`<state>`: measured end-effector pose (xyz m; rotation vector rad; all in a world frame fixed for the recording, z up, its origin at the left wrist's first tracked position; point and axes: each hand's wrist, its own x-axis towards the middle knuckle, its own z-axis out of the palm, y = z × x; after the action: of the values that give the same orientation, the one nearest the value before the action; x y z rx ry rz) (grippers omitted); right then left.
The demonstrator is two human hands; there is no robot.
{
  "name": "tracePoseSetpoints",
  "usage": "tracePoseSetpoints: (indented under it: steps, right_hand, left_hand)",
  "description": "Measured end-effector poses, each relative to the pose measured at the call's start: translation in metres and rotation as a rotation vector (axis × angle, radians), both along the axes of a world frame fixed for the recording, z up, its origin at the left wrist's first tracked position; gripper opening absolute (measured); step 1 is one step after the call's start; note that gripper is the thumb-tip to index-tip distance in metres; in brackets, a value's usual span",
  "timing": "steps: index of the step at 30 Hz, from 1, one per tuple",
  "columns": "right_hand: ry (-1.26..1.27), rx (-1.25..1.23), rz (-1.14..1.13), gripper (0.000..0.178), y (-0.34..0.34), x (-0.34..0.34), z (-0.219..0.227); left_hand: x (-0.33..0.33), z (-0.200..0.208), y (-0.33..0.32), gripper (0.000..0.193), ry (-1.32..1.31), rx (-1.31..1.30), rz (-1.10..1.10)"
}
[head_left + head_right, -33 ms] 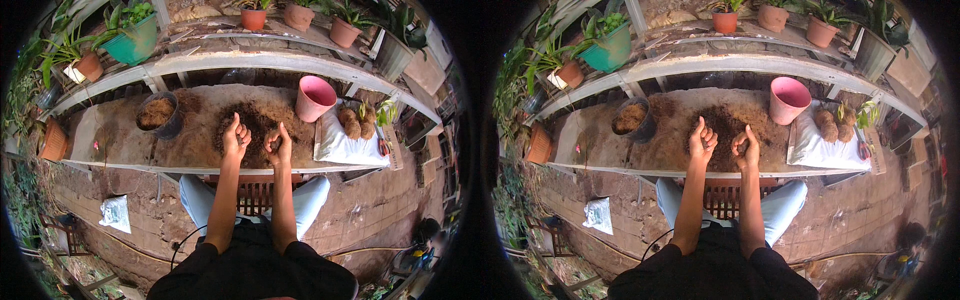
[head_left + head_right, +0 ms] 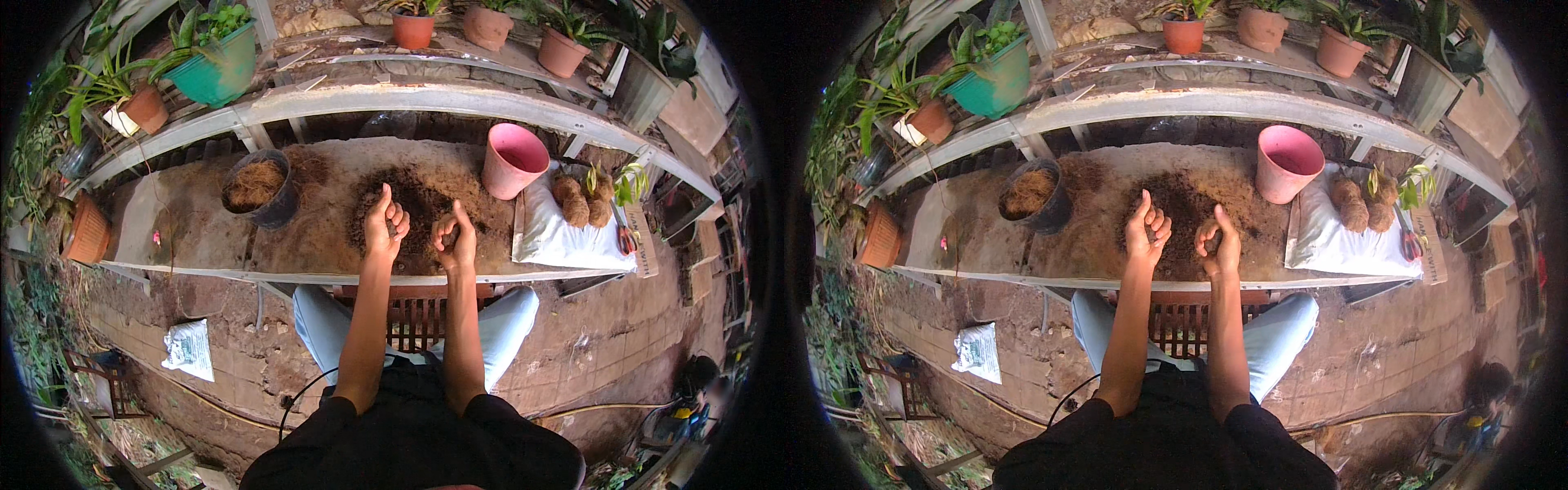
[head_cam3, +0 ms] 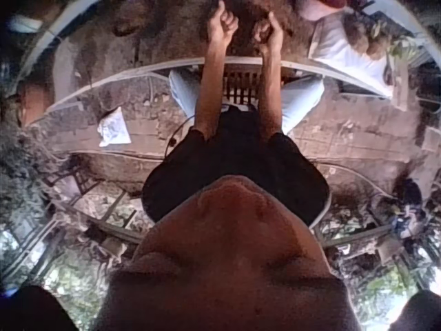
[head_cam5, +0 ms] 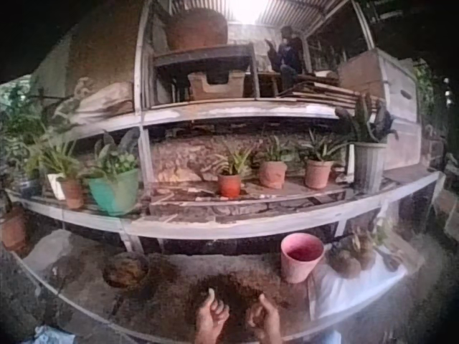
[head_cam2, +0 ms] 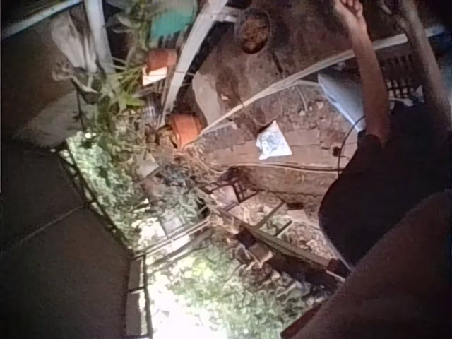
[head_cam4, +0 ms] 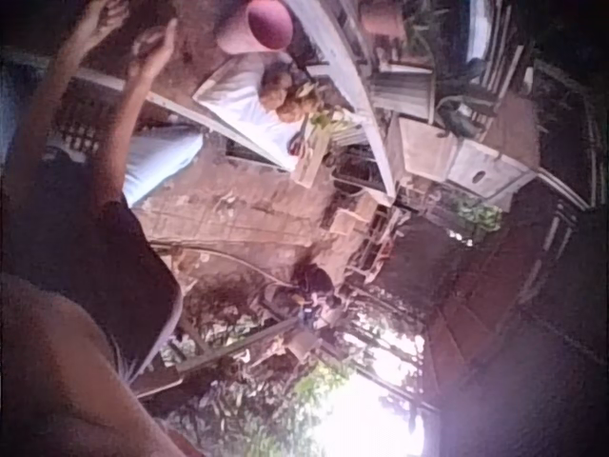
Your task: The person sits at a workbench and prepares a small plant cutting by hand. They gather soil, wrap it around the cutting's stem to form a ball, and repeatedly adjust the soil and leaves. The cutting remains in hand at the end of the clip.
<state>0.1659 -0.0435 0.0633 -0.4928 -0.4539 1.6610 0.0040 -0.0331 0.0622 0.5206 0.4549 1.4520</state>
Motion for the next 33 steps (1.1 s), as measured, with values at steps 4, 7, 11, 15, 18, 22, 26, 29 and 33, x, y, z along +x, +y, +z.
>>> tracePoseSetpoints:
  steps: [4,7,11,15,18,22,26,29,33]
  right_hand:
    - [-0.44,0.023,-0.148,0.046,-0.009,-0.001,0.003]
    - [-0.657,0.149,-0.13,0.039,-0.012,0.001,0.007]
    - [-0.947,0.372,-0.309,0.021,-0.018,-0.01,0.028]
    - [-1.009,0.445,-0.311,0.038,-0.013,-0.013,0.015]
    - [-0.921,0.313,-0.237,0.034,-0.012,-0.01,0.004]
    - [-0.601,0.106,-0.136,0.026,-0.013,-0.01,0.008]
    - [-0.553,0.104,-0.153,0.021,-0.012,-0.001,0.009]
    - [-0.753,0.129,-0.288,0.02,-0.008,-0.008,-0.003]
    - [-0.606,0.215,-0.002,0.022,-0.016,-0.012,0.009]
  left_hand:
    - [0.001,0.017,-0.004,0.049,0.034,-0.02,-0.104]
    - [0.015,0.024,-0.002,0.04,-0.075,-0.002,0.0]
    - [0.011,0.009,0.005,0.042,0.095,0.087,-0.104]
    - [0.024,0.016,0.001,0.043,0.266,0.105,-0.101]
    - [0.03,0.03,-0.003,0.043,0.364,0.086,0.018]
    - [0.007,-0.001,0.014,0.028,0.641,0.319,0.488]
    - [-0.004,0.0,0.011,0.026,0.742,0.273,0.411]
    - [0.028,0.035,-0.008,0.033,0.911,0.27,0.32]
    - [0.054,0.023,-0.009,0.03,0.767,0.171,0.512]
